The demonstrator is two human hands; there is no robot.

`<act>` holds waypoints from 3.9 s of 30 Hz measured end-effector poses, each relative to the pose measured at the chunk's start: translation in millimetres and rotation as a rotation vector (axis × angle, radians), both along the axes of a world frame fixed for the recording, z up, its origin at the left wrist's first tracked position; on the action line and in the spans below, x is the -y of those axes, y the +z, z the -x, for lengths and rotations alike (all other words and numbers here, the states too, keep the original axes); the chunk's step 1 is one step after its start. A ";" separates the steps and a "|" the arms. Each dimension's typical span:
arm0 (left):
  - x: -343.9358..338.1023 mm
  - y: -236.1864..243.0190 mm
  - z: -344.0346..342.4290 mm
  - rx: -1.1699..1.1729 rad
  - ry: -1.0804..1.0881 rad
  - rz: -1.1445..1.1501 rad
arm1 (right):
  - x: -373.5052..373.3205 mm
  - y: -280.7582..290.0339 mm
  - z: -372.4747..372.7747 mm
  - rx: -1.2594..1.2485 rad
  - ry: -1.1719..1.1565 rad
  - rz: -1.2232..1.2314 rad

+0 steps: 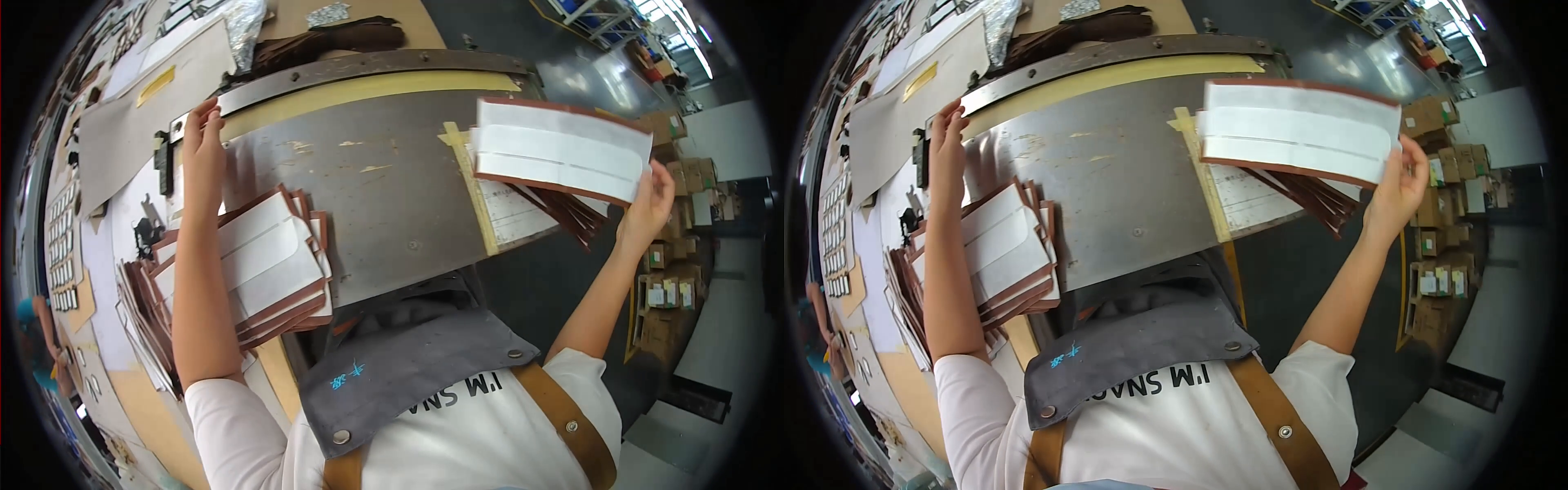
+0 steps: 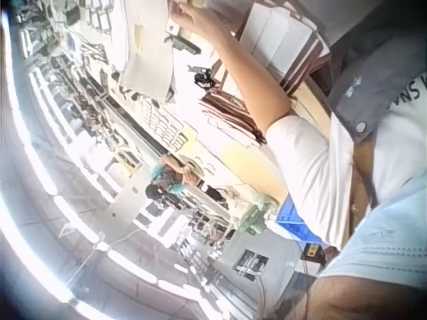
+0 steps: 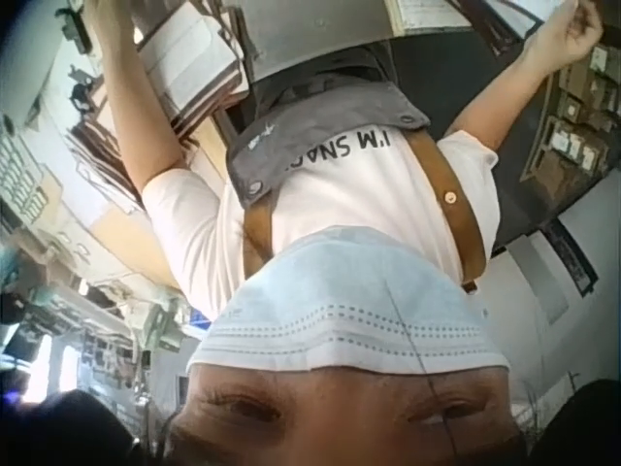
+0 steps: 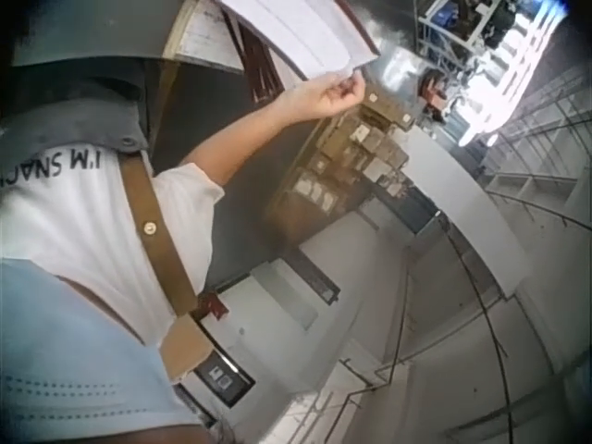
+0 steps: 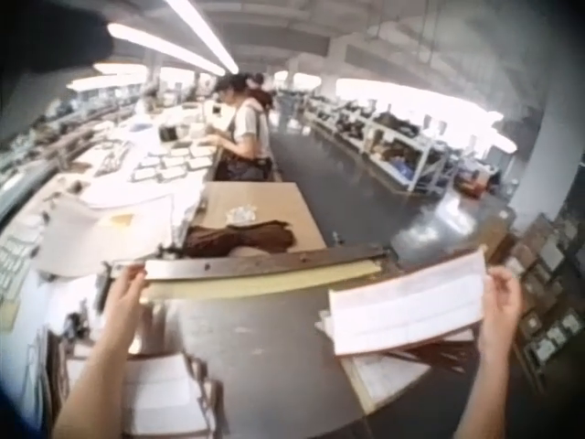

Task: Aligning and folding leather lining pieces using a metal jig on a workshop table.

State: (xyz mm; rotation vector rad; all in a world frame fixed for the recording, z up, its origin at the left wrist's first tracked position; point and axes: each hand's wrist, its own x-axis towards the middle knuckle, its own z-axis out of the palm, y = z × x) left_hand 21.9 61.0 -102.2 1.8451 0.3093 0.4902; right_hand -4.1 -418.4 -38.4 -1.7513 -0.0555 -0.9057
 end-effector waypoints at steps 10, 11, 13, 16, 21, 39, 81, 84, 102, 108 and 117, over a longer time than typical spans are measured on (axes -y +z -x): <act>-3.7 -7.8 -3.0 -0.034 -0.047 -0.062 | 34.0 -62.9 12.2 -0.376 -0.654 1.010; -1.3 -7.4 -3.3 -0.032 -0.059 -0.065 | 31.1 -60.0 12.5 -0.418 -0.627 1.028; 1.9 -6.3 -2.8 -0.029 -0.047 -0.068 | 19.3 -51.0 10.5 -0.361 -0.652 1.022; 2.0 -1.0 -0.2 -0.026 -0.040 -0.085 | -13.8 -28.8 3.7 -0.198 -0.619 0.988; -11.7 -12.0 -5.4 0.028 -0.045 -0.121 | -129.4 -30.8 -4.7 -0.403 0.476 0.429; 7.2 28.3 6.7 0.239 -0.057 0.021 | -302.2 -50.0 -26.1 -0.614 1.112 0.521; 25.2 -20.8 9.6 -0.092 -0.215 -1.143 | -217.8 -67.2 -90.3 -0.068 0.306 1.435; 27.6 -16.2 13.7 -0.108 -0.174 -1.262 | -219.9 -60.8 -88.1 -0.225 0.404 1.402; 34.9 -11.5 19.2 -0.133 -0.184 -1.243 | -210.3 -54.3 -77.0 -0.158 0.412 1.515; 29.0 -9.6 25.7 -0.169 -0.226 -1.181 | -214.0 -40.7 -79.8 -0.268 0.532 1.420; 34.2 -12.5 20.7 -0.142 -0.260 -1.147 | -314.8 -82.8 -119.6 0.136 0.879 0.914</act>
